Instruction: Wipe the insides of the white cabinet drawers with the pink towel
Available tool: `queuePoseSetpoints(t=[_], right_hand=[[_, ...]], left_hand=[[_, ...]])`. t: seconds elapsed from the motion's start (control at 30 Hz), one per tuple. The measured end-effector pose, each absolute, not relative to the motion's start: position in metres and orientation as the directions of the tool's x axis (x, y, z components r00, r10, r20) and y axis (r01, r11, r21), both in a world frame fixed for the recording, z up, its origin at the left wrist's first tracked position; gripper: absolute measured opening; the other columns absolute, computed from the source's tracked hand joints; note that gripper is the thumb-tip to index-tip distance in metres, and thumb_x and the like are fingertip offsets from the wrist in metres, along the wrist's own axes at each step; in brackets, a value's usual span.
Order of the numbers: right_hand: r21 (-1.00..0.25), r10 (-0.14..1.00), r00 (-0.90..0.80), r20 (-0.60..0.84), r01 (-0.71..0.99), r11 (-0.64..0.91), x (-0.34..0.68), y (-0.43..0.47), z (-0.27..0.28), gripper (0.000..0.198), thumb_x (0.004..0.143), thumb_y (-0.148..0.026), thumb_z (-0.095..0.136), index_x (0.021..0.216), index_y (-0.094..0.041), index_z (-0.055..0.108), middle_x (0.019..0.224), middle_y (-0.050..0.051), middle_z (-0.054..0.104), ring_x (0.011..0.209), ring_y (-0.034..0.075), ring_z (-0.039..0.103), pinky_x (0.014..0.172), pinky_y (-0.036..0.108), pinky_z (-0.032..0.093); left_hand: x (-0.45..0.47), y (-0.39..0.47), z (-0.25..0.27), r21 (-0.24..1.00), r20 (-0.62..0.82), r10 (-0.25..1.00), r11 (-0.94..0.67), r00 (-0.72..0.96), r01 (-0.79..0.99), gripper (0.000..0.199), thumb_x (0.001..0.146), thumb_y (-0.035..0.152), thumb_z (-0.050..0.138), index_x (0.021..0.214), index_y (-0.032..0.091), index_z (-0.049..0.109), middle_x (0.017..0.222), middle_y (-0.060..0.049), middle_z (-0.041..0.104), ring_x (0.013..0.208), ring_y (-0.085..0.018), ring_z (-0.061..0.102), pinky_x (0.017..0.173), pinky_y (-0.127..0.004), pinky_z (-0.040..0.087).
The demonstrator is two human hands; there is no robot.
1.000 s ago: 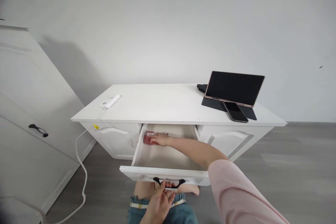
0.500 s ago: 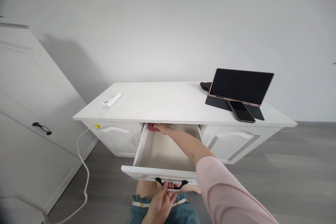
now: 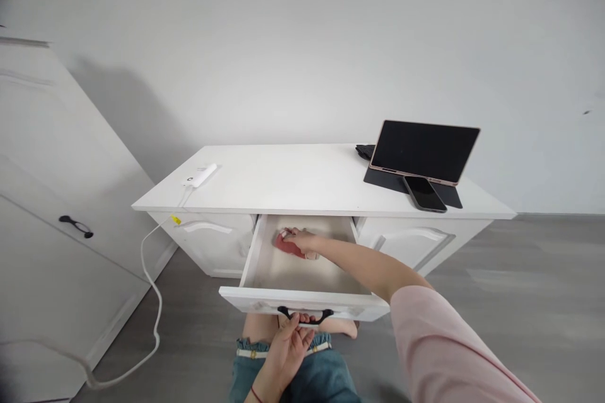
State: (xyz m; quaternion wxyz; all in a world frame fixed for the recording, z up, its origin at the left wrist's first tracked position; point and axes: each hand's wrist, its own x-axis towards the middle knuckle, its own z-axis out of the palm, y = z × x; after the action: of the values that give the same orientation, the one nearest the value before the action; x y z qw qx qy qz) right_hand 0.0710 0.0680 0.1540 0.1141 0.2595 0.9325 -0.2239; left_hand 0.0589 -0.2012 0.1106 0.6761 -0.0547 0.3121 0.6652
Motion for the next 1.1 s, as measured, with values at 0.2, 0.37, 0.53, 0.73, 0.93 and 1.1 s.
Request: queuePoseSetpoints(t=[0.2,0.37,0.53,0.73,0.93,1.1], right_hand=[[-0.266,0.233,-0.886,-0.402,0.356,0.896,0.100,0.026,0.159,0.088,0.059,-0.013,0.071,0.138,-0.037,0.042,0.142,0.010,0.038,0.108,0.032,0.056,0.093,0.045,0.042],[-0.441,0.228,-0.884,-0.407,0.409,0.799,0.119,0.002,0.159,0.055,0.071,-0.034,0.068,0.125,-0.035,0.056,0.126,0.006,0.054,0.101,0.028,0.058,0.087,0.040,0.046],[-0.449,0.205,-0.907,-0.368,0.366,0.815,0.134,0.008,0.152,0.042,0.077,-0.034,0.063,0.119,-0.031,0.061,0.124,0.007,0.057,0.101,0.026,0.058,0.086,0.039,0.046],[-0.203,0.276,-0.917,-0.289,0.340,0.918,0.139,0.050,0.158,0.053,0.077,-0.018,0.061,0.127,-0.036,0.055,0.135,0.004,0.052,0.105,0.025,0.057,0.091,0.038,0.044],[-0.055,0.548,-0.796,-0.257,0.578,0.814,0.137,0.095,0.159,0.062,0.080,-0.003,0.045,0.130,-0.038,0.053,0.149,0.003,0.040,0.125,0.032,0.046,0.095,0.051,0.043],[0.002,0.688,-0.672,-0.272,0.715,0.699,0.138,0.120,0.157,0.077,0.070,0.004,0.048,0.136,-0.034,0.048,0.148,0.012,0.039,0.115,0.035,0.056,0.091,0.053,0.047]], left_hand=[[0.058,-0.200,0.110,0.322,-0.455,0.889,0.112,-0.050,-0.940,0.020,0.061,0.016,0.083,0.069,0.018,0.065,0.074,-0.002,0.073,0.081,-0.017,0.068,0.080,-0.031,0.048],[0.056,-0.201,0.106,0.317,-0.459,0.887,0.112,-0.049,-0.942,0.020,0.061,0.013,0.082,0.066,0.019,0.064,0.072,0.000,0.072,0.080,-0.016,0.068,0.081,-0.030,0.048],[0.056,-0.200,0.103,0.313,-0.471,0.880,0.100,-0.063,-0.945,0.022,0.059,0.012,0.083,0.068,0.020,0.064,0.071,0.000,0.072,0.078,-0.016,0.069,0.080,-0.031,0.049],[0.055,-0.198,0.105,0.325,-0.485,0.871,0.091,-0.083,-0.942,0.024,0.055,0.013,0.086,0.064,0.019,0.064,0.070,0.000,0.072,0.076,-0.016,0.068,0.077,-0.030,0.050],[0.055,-0.196,0.101,0.355,-0.490,0.867,0.108,-0.087,-0.929,0.023,0.055,0.013,0.085,0.062,0.019,0.064,0.071,0.000,0.071,0.078,-0.017,0.068,0.078,-0.030,0.050],[0.055,-0.195,0.099,0.370,-0.491,0.865,0.100,-0.103,-0.923,0.022,0.054,0.014,0.085,0.063,0.019,0.065,0.071,-0.001,0.071,0.078,-0.018,0.068,0.077,-0.029,0.050]])
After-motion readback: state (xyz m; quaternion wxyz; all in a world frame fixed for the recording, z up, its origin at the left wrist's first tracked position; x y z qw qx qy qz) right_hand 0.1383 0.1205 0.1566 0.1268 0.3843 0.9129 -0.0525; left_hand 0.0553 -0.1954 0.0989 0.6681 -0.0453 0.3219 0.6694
